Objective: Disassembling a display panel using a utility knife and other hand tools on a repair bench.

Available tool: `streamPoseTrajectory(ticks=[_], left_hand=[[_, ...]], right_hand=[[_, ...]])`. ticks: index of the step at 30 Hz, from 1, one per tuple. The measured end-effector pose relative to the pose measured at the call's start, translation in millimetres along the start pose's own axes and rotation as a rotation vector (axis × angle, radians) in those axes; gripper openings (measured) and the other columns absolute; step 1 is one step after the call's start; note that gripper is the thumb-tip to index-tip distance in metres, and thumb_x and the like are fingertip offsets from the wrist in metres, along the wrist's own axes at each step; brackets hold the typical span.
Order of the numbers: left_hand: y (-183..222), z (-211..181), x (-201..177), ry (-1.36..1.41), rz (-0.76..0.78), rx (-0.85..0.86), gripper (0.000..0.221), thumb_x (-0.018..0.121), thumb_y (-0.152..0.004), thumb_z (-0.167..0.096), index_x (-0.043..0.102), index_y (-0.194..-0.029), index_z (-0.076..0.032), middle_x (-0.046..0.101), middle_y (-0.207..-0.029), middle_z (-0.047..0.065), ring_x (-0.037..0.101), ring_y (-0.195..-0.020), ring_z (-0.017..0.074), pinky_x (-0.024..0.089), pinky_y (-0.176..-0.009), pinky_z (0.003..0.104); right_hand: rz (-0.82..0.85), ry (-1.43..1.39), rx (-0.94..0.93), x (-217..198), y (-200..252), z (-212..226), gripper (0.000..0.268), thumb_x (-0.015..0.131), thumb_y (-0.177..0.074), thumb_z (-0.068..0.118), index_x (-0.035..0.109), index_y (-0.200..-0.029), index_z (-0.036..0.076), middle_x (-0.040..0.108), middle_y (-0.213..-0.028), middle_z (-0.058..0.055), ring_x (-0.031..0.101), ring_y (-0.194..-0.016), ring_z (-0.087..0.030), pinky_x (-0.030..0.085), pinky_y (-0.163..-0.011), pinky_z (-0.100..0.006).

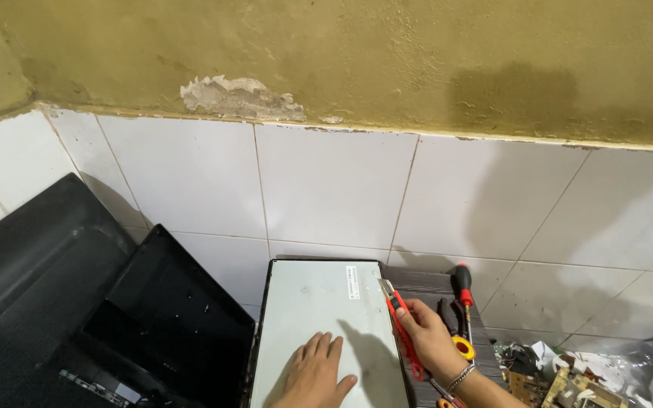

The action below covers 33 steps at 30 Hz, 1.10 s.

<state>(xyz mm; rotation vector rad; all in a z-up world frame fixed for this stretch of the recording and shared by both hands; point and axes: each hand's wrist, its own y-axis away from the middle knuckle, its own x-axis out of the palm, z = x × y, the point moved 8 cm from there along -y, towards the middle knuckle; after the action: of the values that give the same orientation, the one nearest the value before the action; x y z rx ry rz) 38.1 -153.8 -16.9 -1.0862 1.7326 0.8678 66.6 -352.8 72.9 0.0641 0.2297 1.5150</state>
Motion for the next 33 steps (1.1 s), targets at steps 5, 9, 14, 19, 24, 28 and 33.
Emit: streamPoseTrajectory(ticks=[5,9,14,19,24,28,33], left_hand=[[2,13,18,-0.417,-0.396,0.047,0.1,0.035,-0.095,-0.075,0.006,-0.165,-0.009,0.0,-0.175,0.013,-0.002,-0.162,0.0304,0.006,-0.129,0.049],[18,12,34,-0.644,-0.999,0.157,0.111,0.027,-0.087,-0.087,0.016,-0.165,-0.01,0.015,-0.174,0.013,0.014,-0.161,0.0285,0.015,-0.127,0.047],[-2,28,74,-0.592,-0.903,0.183,0.1,0.024,-0.098,-0.089,0.032,-0.162,-0.013,0.029,-0.169,0.015,0.027,-0.155,0.0332,0.026,-0.119,0.051],[0,27,64,-0.627,-0.95,0.158,0.101,0.021,-0.097,-0.09,0.027,-0.164,-0.015,0.024,-0.172,0.011,0.022,-0.158,0.0302,0.022,-0.123,0.048],[2,24,59,-0.674,-1.165,0.222,0.044,0.053,-0.108,-0.036,0.053,-0.147,-0.017,0.062,-0.145,0.007,0.058,-0.134,0.0275,0.044,-0.109,0.046],[2,23,56,-0.656,-1.134,0.209,0.048,0.052,-0.108,-0.036,0.049,-0.151,-0.016,0.056,-0.151,0.008,0.052,-0.14,0.0285,0.042,-0.112,0.048],[5,22,55,-0.663,-1.093,0.227,0.049,0.052,-0.109,-0.04,0.049,-0.151,-0.015,0.058,-0.15,0.009,0.054,-0.138,0.0289,0.044,-0.109,0.048]], right_hand=[[0.046,0.225,0.003,-1,-5,3,0.026,0.059,-0.104,0.028,0.058,-0.094,0.004,0.052,-0.058,-0.011,0.043,-0.034,-0.02,0.033,-0.031,-0.033],[0.086,0.507,0.004,10,7,29,0.033,0.058,-0.1,0.035,0.066,-0.13,0.021,0.052,-0.062,-0.005,0.042,-0.041,-0.016,0.04,-0.038,-0.031],[0.065,0.801,-0.197,11,-30,23,0.025,0.056,-0.097,0.035,0.063,-0.117,0.022,0.074,-0.081,-0.001,0.065,-0.076,-0.018,0.05,-0.076,-0.031],[0.068,0.934,-0.171,26,-52,29,0.046,0.048,-0.097,0.049,0.05,-0.137,0.026,0.08,-0.115,-0.003,0.072,-0.104,-0.03,0.051,-0.087,-0.04],[0.101,1.178,-0.303,39,-98,-14,0.028,0.043,-0.1,0.036,0.064,-0.112,0.021,0.069,-0.108,-0.008,0.068,-0.096,-0.038,0.051,-0.081,-0.051],[0.1,1.304,-0.487,47,-107,-29,0.025,0.043,-0.104,0.036,0.056,-0.122,0.023,0.062,-0.102,-0.009,0.068,-0.074,-0.042,0.055,-0.06,-0.056],[-0.023,1.222,-0.541,44,-110,-26,0.037,0.048,-0.101,0.047,0.067,-0.127,0.028,0.055,-0.095,-0.009,0.067,-0.069,-0.039,0.055,-0.056,-0.054]])
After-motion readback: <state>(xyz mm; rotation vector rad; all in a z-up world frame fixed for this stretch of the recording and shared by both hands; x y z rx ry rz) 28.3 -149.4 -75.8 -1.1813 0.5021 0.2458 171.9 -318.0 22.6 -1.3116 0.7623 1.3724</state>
